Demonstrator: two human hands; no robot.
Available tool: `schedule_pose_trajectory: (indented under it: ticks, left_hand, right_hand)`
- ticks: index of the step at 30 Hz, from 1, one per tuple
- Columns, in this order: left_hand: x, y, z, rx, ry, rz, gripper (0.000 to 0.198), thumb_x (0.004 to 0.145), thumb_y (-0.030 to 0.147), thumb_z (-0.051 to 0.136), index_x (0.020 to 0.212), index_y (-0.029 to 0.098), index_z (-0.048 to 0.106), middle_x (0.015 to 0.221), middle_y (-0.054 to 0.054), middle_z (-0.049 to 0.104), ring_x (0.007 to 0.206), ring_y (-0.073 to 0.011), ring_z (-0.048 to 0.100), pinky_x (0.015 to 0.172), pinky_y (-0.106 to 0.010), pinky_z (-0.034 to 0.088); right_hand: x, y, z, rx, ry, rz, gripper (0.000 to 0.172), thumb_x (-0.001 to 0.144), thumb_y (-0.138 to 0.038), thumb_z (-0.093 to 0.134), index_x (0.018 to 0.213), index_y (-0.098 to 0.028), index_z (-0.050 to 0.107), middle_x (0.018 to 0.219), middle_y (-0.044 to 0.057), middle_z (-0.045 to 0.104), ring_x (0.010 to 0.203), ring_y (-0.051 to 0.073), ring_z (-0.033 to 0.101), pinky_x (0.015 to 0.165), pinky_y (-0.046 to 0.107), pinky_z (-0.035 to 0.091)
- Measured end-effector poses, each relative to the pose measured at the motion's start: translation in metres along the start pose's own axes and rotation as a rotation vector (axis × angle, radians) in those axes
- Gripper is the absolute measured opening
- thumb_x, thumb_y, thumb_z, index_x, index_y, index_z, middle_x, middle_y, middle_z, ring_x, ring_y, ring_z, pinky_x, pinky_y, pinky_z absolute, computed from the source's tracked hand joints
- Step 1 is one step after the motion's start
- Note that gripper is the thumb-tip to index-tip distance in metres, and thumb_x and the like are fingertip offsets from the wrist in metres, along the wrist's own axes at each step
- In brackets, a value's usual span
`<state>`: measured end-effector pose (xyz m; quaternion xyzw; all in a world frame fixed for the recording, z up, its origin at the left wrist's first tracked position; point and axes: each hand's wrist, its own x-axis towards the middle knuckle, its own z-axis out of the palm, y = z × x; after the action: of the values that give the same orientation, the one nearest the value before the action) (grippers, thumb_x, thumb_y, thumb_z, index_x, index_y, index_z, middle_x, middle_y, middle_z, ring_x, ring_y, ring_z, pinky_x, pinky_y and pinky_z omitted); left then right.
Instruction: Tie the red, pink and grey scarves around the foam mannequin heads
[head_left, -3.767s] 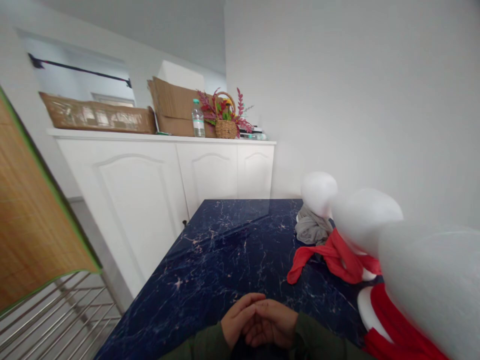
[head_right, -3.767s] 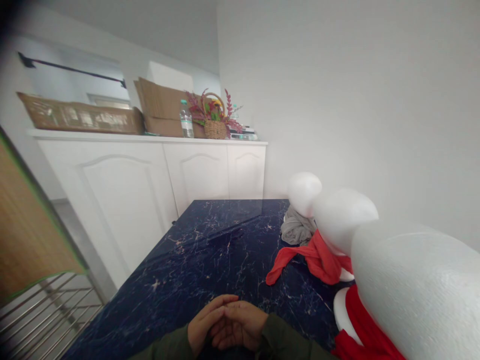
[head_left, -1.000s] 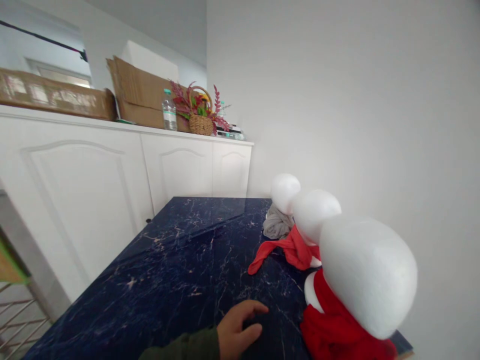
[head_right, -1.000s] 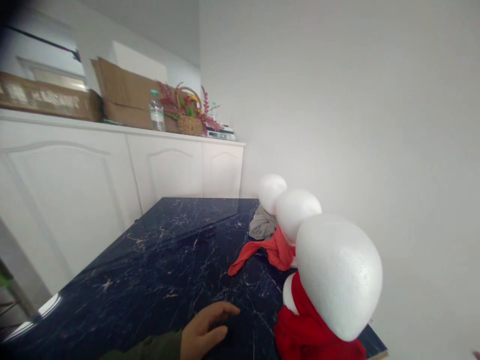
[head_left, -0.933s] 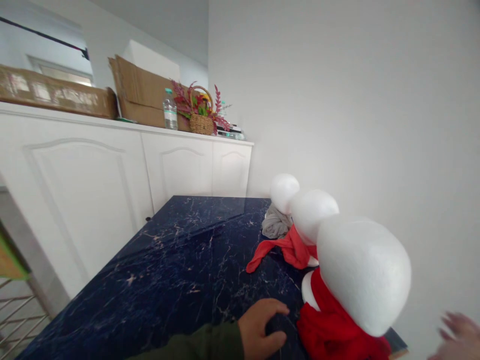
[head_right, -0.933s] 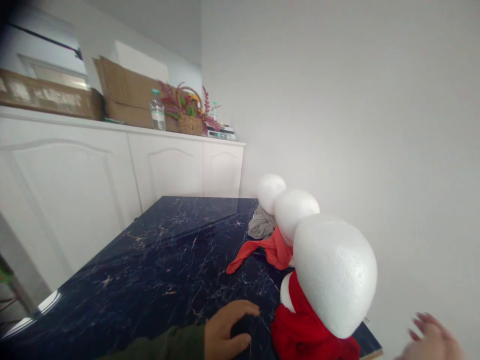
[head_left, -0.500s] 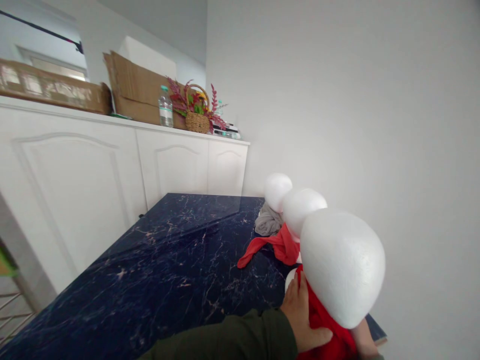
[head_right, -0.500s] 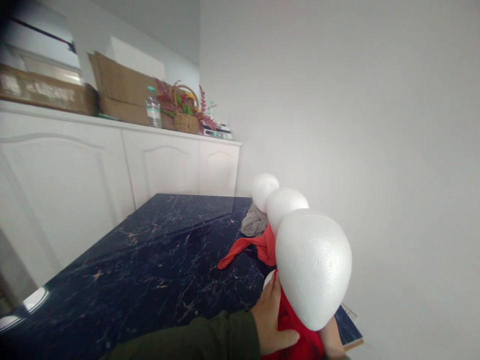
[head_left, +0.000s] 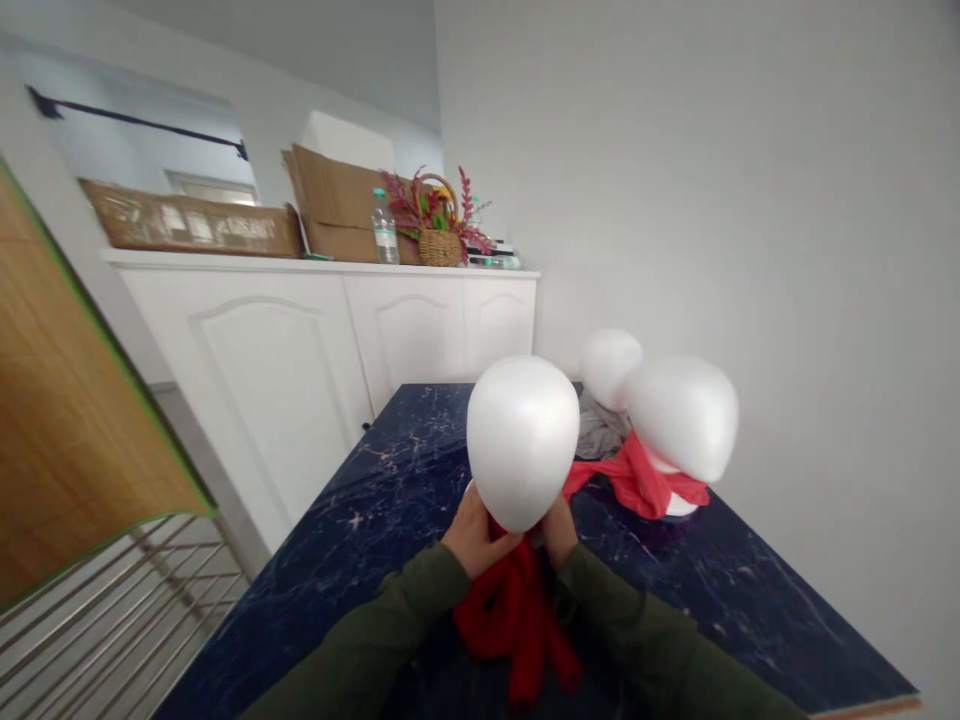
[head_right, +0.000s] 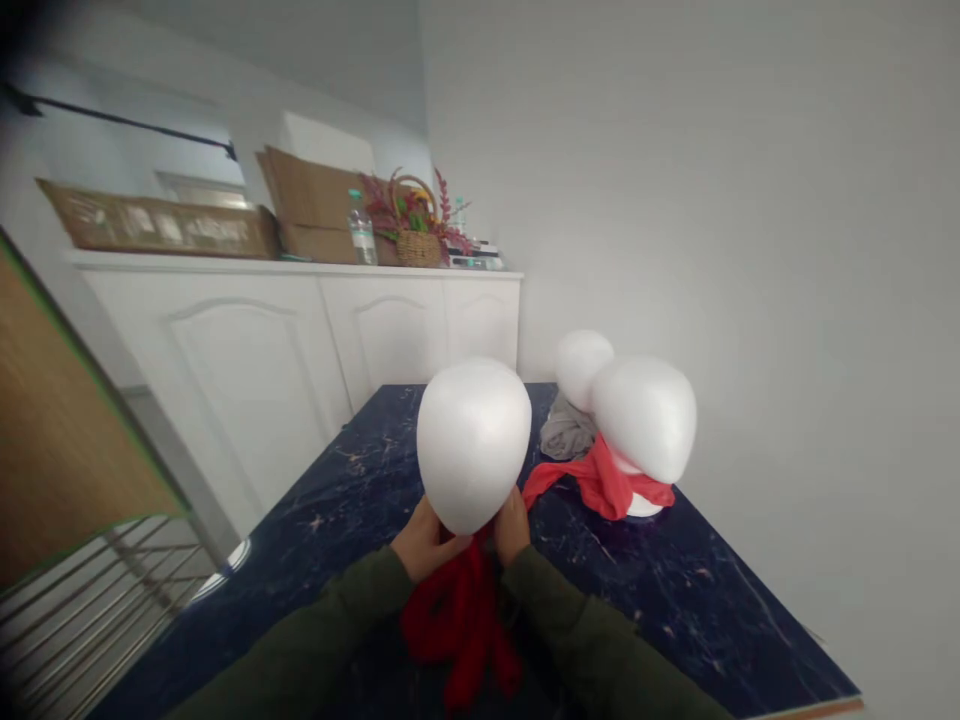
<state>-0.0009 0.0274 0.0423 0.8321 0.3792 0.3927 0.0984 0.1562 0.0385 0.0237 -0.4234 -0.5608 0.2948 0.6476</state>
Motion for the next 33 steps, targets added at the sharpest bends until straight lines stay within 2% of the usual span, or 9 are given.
schedule_pose_trajectory:
  ticks: [2, 5, 10, 12, 15, 22, 27, 30, 33]
  left_hand:
    - [-0.006, -0.022, 0.006, -0.019, 0.03, -0.05, 0.072, 0.064, 0.016, 0.054, 0.129, 0.01, 0.025, 0.124, -0.017, 0.04, 0.117, -0.0311, 0.036, 0.099, -0.05, 0.028]
    - [-0.012, -0.036, 0.015, -0.06, 0.059, -0.077, 0.077, 0.057, 0.004, 0.044, 0.13, 0.011, 0.023, 0.125, -0.016, 0.039, 0.12, -0.0292, 0.033, 0.101, -0.049, 0.026]
    - [-0.016, -0.021, 0.017, -0.063, 0.228, -0.101, 0.066, 0.069, 0.022, 0.05, 0.128, 0.012, 0.023, 0.123, -0.016, 0.038, 0.119, -0.0298, 0.034, 0.098, -0.049, 0.029]
    - [-0.019, -0.012, 0.018, 0.008, 0.3, -0.169, 0.071, 0.067, 0.034, 0.056, 0.126, 0.012, 0.023, 0.122, -0.017, 0.036, 0.117, -0.0321, 0.034, 0.096, -0.051, 0.03]
    - [-0.024, -0.003, 0.025, 0.082, 0.283, -0.25, 0.081, 0.06, 0.041, 0.062, 0.125, 0.01, 0.023, 0.121, -0.018, 0.033, 0.117, -0.0355, 0.031, 0.096, -0.053, 0.029]
    - [-0.029, -0.004, 0.036, 0.057, 0.226, -0.292, 0.077, 0.055, 0.009, 0.046, 0.127, 0.008, 0.021, 0.129, -0.019, 0.026, 0.125, -0.0335, 0.019, 0.102, -0.051, 0.022]
    - [-0.021, -0.02, 0.011, 0.009, 0.228, -0.283, 0.073, 0.05, -0.003, 0.035, 0.122, 0.009, 0.036, 0.128, -0.015, 0.034, 0.124, -0.0254, 0.029, 0.105, -0.042, 0.023]
    - [-0.014, -0.048, -0.019, 0.025, 0.169, -0.398, 0.064, 0.051, -0.003, 0.035, 0.11, 0.014, 0.05, 0.118, -0.01, 0.05, 0.115, -0.0231, 0.043, 0.103, -0.041, 0.03]
    - [-0.011, -0.082, -0.051, 0.07, 0.167, -0.596, 0.052, 0.058, 0.001, 0.039, 0.106, 0.015, 0.052, 0.108, -0.007, 0.059, 0.105, -0.0219, 0.052, 0.097, -0.036, 0.037]
  right_hand:
    - [0.003, -0.001, 0.016, -0.005, -0.006, -0.005, 0.031, 0.078, -0.024, 0.035, 0.097, -0.017, 0.059, 0.1, 0.006, 0.061, 0.098, 0.019, 0.052, 0.087, 0.032, 0.039]
    - [0.0, 0.004, 0.015, -0.139, -0.011, 0.004, 0.031, 0.075, -0.021, 0.037, 0.097, -0.016, 0.058, 0.096, 0.007, 0.062, 0.09, 0.02, 0.054, 0.081, 0.032, 0.041]
    - [0.003, 0.014, -0.002, -0.383, 0.028, 0.057, 0.033, 0.068, -0.018, 0.043, 0.097, -0.015, 0.058, 0.096, 0.008, 0.062, 0.092, 0.022, 0.054, 0.083, 0.034, 0.04]
    - [0.006, 0.016, -0.004, -0.352, 0.071, 0.105, 0.036, 0.065, -0.018, 0.047, 0.1, -0.015, 0.055, 0.099, 0.009, 0.061, 0.094, 0.022, 0.054, 0.085, 0.034, 0.04]
    - [0.003, 0.016, -0.002, -0.191, 0.143, 0.198, 0.042, 0.064, -0.02, 0.051, 0.105, -0.015, 0.051, 0.098, 0.007, 0.061, 0.091, 0.02, 0.056, 0.083, 0.033, 0.042]
    - [-0.024, 0.004, 0.003, 0.091, 0.051, 0.318, 0.054, 0.057, -0.018, 0.058, 0.109, -0.019, 0.045, 0.094, 0.004, 0.062, 0.083, 0.019, 0.059, 0.07, 0.03, 0.048]
    - [-0.021, -0.006, 0.0, 0.33, 0.153, 0.51, 0.048, 0.057, -0.016, 0.05, 0.103, -0.02, 0.041, 0.084, 0.0, 0.061, 0.065, 0.015, 0.058, 0.057, 0.026, 0.047]
    - [-0.009, -0.008, -0.012, 0.515, 0.184, 0.643, 0.029, 0.059, -0.018, 0.044, 0.087, -0.02, 0.047, 0.071, -0.002, 0.06, 0.059, 0.013, 0.056, 0.054, 0.024, 0.046]
    - [0.004, -0.011, -0.035, 0.559, 0.097, 0.695, 0.009, 0.061, -0.022, 0.043, 0.065, -0.019, 0.051, 0.06, 0.001, 0.058, 0.056, 0.015, 0.055, 0.055, 0.026, 0.046]
